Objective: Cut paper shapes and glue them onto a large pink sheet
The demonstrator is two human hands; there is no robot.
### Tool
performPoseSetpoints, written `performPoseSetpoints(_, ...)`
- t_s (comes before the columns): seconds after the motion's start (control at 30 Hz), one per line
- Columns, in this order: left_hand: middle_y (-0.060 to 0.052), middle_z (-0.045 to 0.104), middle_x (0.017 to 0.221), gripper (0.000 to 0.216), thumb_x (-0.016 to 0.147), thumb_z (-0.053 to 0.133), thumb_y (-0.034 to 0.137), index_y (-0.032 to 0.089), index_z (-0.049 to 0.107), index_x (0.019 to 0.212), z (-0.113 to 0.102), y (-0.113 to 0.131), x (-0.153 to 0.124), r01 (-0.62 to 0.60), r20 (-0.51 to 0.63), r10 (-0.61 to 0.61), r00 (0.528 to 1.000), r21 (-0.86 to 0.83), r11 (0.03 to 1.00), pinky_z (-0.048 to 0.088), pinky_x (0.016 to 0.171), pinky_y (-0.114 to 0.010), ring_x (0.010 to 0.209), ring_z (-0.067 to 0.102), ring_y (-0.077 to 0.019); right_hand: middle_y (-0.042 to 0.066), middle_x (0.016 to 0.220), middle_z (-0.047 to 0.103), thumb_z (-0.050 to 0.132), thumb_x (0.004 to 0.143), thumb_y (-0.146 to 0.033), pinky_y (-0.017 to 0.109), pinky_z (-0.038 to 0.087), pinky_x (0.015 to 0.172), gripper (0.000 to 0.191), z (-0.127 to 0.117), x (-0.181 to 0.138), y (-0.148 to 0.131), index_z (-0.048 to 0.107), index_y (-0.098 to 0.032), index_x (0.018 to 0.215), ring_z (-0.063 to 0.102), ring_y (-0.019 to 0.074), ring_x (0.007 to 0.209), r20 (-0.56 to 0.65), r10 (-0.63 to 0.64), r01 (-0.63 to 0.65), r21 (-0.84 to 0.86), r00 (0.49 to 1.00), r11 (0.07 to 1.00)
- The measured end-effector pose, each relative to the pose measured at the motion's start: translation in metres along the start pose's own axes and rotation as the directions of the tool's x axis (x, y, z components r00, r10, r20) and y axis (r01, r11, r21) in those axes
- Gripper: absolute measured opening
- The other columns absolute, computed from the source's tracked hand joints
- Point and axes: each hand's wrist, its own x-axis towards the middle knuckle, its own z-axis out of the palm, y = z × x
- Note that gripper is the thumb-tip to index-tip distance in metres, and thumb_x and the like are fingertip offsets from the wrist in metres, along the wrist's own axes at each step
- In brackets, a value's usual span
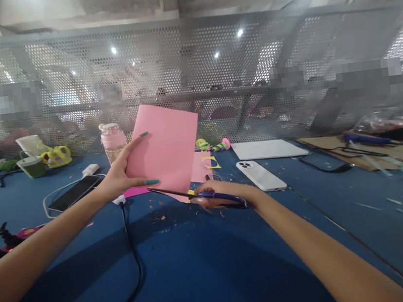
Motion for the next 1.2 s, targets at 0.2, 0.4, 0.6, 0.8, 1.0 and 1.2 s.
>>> performPoseSetpoints(0.2, -0.004, 0.024, 0.148, 0.093, 0.061, 0.072, 0.038, 0.026, 0.023, 0.14, 0.003, -0.001, 0.001, 0.008, 0.004, -0.008, 1.0, 0.013, 1.0, 0.009, 0.111, -0.049, 0.137, 0.015, -0.0289, -0.002, 0.053, 0.043, 0.039, 0.072, -0.073, 0.025, 0.027, 0.041, 0.054, 0.003, 0.002, 0.002, 0.045, -0.019, 0.066, 0.034, 0.0079, 0.042, -0.005, -0.088, 0.088, 0.024, 0.996, 0.996)
performPoseSetpoints(0.4, -0.006, 0.024, 0.148, 0.094, 0.06, 0.073, 0.038, 0.024, 0.024, 0.139, 0.003, -0.003, 0.001, 0.012, -0.017, -0.012, 1.0, 0.011, 1.0, 0.011, 0.111, -0.048, 0.136, 0.017, -0.0288, -0.004, 0.051, 0.038, 0.037, 0.073, -0.074, 0.025, 0.023, 0.038, 0.055, 0.005, 0.002, 0.003, 0.043, -0.02, 0.067, 0.029, 0.0071, 0.04, -0.001, -0.086, 0.086, 0.067, 0.996, 0.994)
performPoseSetpoints(0.6, -0.005, 0.025, 0.147, 0.092, 0.062, 0.072, 0.037, 0.024, 0.023, 0.139, 0.004, -0.004, 0.001, -0.016, -0.007, 0.016, 1.0, 0.011, 1.0, 0.012, 0.11, -0.045, 0.137, 0.016, -0.0265, -0.001, 0.054, 0.041, 0.036, 0.078, -0.067, 0.028, 0.026, 0.044, 0.05, 0.004, 0.002, 0.011, 0.045, -0.02, 0.065, 0.035, 0.0106, 0.046, -0.009, -0.064, 0.064, -0.015, 0.998, 0.998)
performPoseSetpoints(0.8, -0.004, 0.024, 0.148, 0.092, 0.063, 0.07, 0.039, 0.026, 0.022, 0.139, 0.004, -0.005, 0.001, -0.007, -0.001, 0.007, 1.0, 0.02, 1.0, 0.011, 0.109, -0.049, 0.136, 0.016, -0.0279, -0.002, 0.055, 0.043, 0.043, 0.075, -0.066, 0.027, 0.029, 0.046, 0.047, 0.003, 0.002, 0.011, 0.045, -0.02, 0.066, 0.037, 0.0106, 0.048, -0.024, -0.012, 0.012, -0.002, 1.0, 1.0)
performPoseSetpoints(1.0, -0.004, 0.023, 0.148, 0.091, 0.063, 0.071, 0.038, 0.025, 0.022, 0.139, 0.004, -0.006, 0.0, -0.014, 0.004, 0.014, 1.0, 0.015, 1.0, 0.012, 0.109, -0.047, 0.137, 0.015, -0.0272, -0.003, 0.049, 0.04, 0.043, 0.073, -0.069, 0.026, 0.029, 0.044, 0.049, 0.004, 0.001, 0.005, 0.043, -0.02, 0.064, 0.035, 0.0091, 0.041, -0.018, 0.006, -0.006, 0.024, 1.0, 1.0)
performPoseSetpoints(1.2, -0.006, 0.023, 0.148, 0.091, 0.063, 0.071, 0.035, 0.024, 0.023, 0.139, 0.004, -0.007, 0.001, -0.018, 0.002, 0.018, 1.0, 0.012, 1.0, 0.013, 0.109, -0.046, 0.137, 0.015, -0.0276, -0.004, 0.049, 0.041, 0.044, 0.075, -0.065, 0.025, 0.029, 0.041, 0.047, 0.002, 0.002, 0.01, 0.044, -0.02, 0.063, 0.037, 0.009, 0.04, -0.002, -0.011, 0.012, 0.023, 1.0, 1.0)
